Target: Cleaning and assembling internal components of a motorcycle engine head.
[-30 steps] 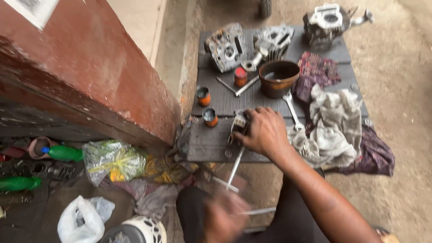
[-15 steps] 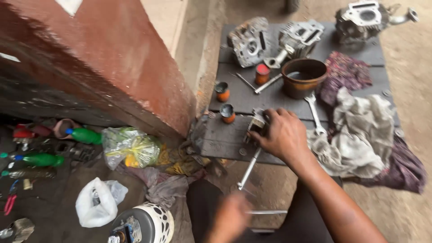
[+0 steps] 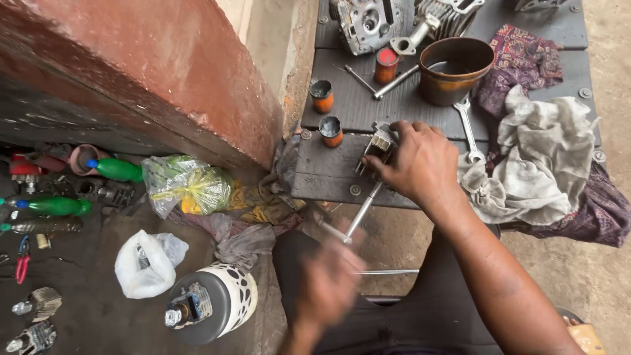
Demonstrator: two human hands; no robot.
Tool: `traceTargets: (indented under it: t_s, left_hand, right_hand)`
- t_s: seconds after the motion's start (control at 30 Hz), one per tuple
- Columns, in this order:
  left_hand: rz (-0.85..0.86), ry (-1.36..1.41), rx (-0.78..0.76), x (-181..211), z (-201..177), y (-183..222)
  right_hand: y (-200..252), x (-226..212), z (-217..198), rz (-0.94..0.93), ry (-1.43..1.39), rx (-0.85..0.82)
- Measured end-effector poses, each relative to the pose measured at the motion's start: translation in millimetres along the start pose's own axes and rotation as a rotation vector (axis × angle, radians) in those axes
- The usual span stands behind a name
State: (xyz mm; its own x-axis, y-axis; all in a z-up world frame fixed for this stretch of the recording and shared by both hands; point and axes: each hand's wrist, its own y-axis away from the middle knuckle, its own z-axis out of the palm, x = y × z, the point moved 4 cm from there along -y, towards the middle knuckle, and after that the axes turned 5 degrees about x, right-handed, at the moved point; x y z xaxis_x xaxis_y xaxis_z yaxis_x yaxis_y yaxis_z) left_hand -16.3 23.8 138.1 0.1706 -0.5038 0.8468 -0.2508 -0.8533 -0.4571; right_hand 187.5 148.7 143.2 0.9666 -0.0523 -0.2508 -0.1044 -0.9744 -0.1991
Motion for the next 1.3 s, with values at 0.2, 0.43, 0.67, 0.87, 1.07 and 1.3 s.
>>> traceTargets:
  t_s: [0.2, 0.43, 0.67, 0.87, 1.07, 1.3]
  left_hand:
    - [-0.479, -0.111, -0.516, -58, 53, 67]
    - [-0.68, -0.307, 0.222, -109, 14, 43]
    - [-0.496, 0.085, -0.051, -59, 12, 25]
    - [-0.408, -0.048, -0.383, -121, 53, 80]
    - [-0.632, 0.081, 0.03, -114, 11, 49]
    - [-0.477, -0.032, -0.609, -36, 37, 40]
  right_hand:
    - [-3, 0, 3, 0.016, -0.006, -0.005]
    - [-1, -1, -3, 0.04, 0.009, 0.001]
    - [-2, -3, -6, 0.041, -0.014, -0.025]
    - [-11, 1, 4, -0.006, -0.024, 0.048]
    - [-2, 2, 5, 0.02, 0.027, -0.044]
    - [0, 0, -2, 0.021, -0.028, 0.004]
